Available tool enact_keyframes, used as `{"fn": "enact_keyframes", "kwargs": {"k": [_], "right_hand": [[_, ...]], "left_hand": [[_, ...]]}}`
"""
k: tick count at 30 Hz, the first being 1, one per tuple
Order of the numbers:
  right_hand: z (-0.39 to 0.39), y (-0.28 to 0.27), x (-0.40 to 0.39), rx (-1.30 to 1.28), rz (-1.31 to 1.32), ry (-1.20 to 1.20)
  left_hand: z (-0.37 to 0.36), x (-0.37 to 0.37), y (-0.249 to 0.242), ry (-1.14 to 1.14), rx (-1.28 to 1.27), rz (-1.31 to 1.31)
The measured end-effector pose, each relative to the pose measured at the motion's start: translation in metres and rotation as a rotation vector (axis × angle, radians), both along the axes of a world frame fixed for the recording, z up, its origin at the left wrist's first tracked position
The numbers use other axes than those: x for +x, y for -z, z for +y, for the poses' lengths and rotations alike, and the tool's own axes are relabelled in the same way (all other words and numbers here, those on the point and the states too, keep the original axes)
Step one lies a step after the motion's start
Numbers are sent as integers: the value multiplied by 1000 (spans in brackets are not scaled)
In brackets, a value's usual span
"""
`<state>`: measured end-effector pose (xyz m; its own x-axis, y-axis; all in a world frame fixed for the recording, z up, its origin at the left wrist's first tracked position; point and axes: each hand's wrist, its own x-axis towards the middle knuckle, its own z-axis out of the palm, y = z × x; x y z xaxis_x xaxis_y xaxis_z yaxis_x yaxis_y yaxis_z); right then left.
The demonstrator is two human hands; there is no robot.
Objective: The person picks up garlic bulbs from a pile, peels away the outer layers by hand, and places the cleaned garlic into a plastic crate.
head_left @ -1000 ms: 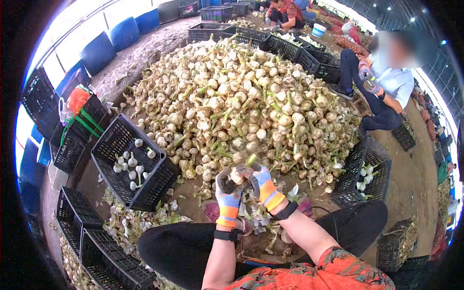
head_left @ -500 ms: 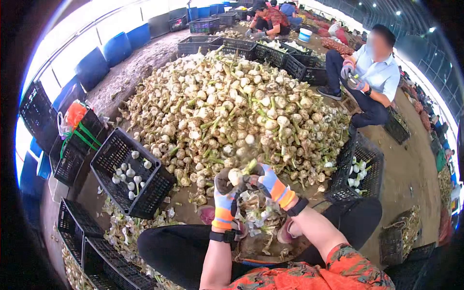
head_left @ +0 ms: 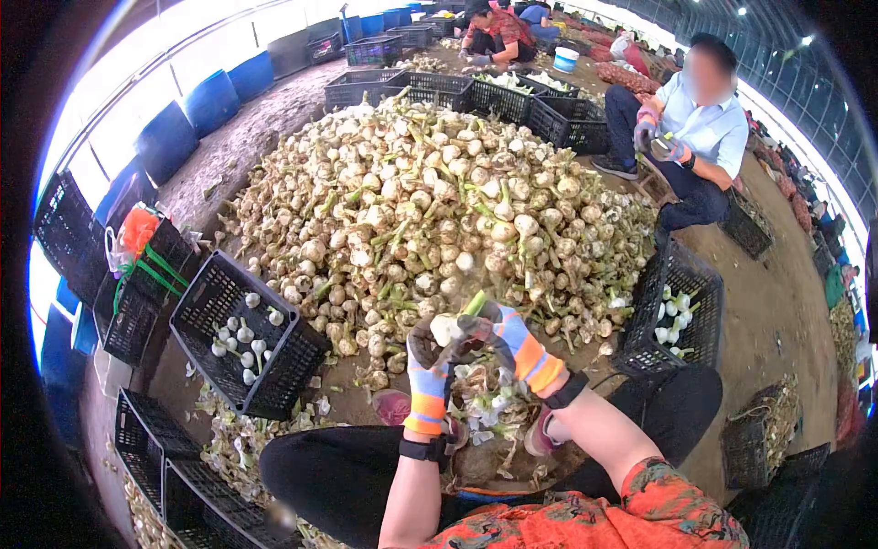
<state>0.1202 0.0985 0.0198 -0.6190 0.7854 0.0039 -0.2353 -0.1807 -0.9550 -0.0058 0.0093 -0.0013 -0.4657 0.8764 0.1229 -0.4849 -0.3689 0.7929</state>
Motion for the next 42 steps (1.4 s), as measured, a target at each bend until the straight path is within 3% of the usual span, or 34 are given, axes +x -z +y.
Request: {"fn": "enact_keyframes", "kwargs": {"k": [3, 4, 7, 8, 9, 11, 13, 15, 17, 19, 24, 29, 31, 33, 35, 37, 38, 39, 41, 42], "right_hand": [[-21, -18, -10, -11, 30, 90], [-21, -16, -10, -9, 43, 70], [-14, -8, -9, -72, 45, 9], [-10, -5, -5, 45, -6, -10], [-8, -7, -1, 163, -58, -28], [-12, -8, 5, 18, -10, 65], [-10, -12, 6, 95, -149, -44], [-12, -16, 0, 214, -159, -22], [-15, -24, -8, -105, 110, 28], [-17, -29, -9, -52, 63, 69], [-16, -25, -12, -95, 64, -9], [-12, -39, 2, -58, 35, -24], [-4, -30, 4, 834, -548, 196], [-3, -41, 6, 834, -536, 115], [2, -37, 6, 999, -568, 85], [0, -31, 4, 870, -517, 38], [-2, -27, 3, 741, -464, -8], [-2, -15, 3, 739, -462, -10], [-1, 8, 3, 476, -346, 192], [-19, -39, 4, 339, -273, 180]], "left_hand": [[2, 0, 5, -117, 36, 185], [2, -3, 11, -56, 27, 59], [-2, -5, 12, -27, 18, 110], [-6, -7, 7, -28, 17, 110], [-10, -9, -6, 38, -43, -4], [-17, -15, -24, 176, -161, -234], [-7, -20, -5, 237, -81, -251], [1, -16, 1, 3, 58, -49], [-1, -10, 2, 25, 148, -121], [-2, 0, -4, -24, 67, 75], [-13, 2, -30, 38, -21, -88], [-16, -2, -23, 133, -45, -154], [-16, -4, -23, 161, -64, -167], [-16, -4, -22, 272, -103, -230], [-15, -1, -20, 287, -107, -209], [-7, 2, -7, 125, -186, -70], [2, 6, 13, 24, -12, 36], [1, 0, 17, -124, -71, 452], [-9, -8, 10, 207, -192, -131], [-9, -12, 13, 208, -194, -128]]}}
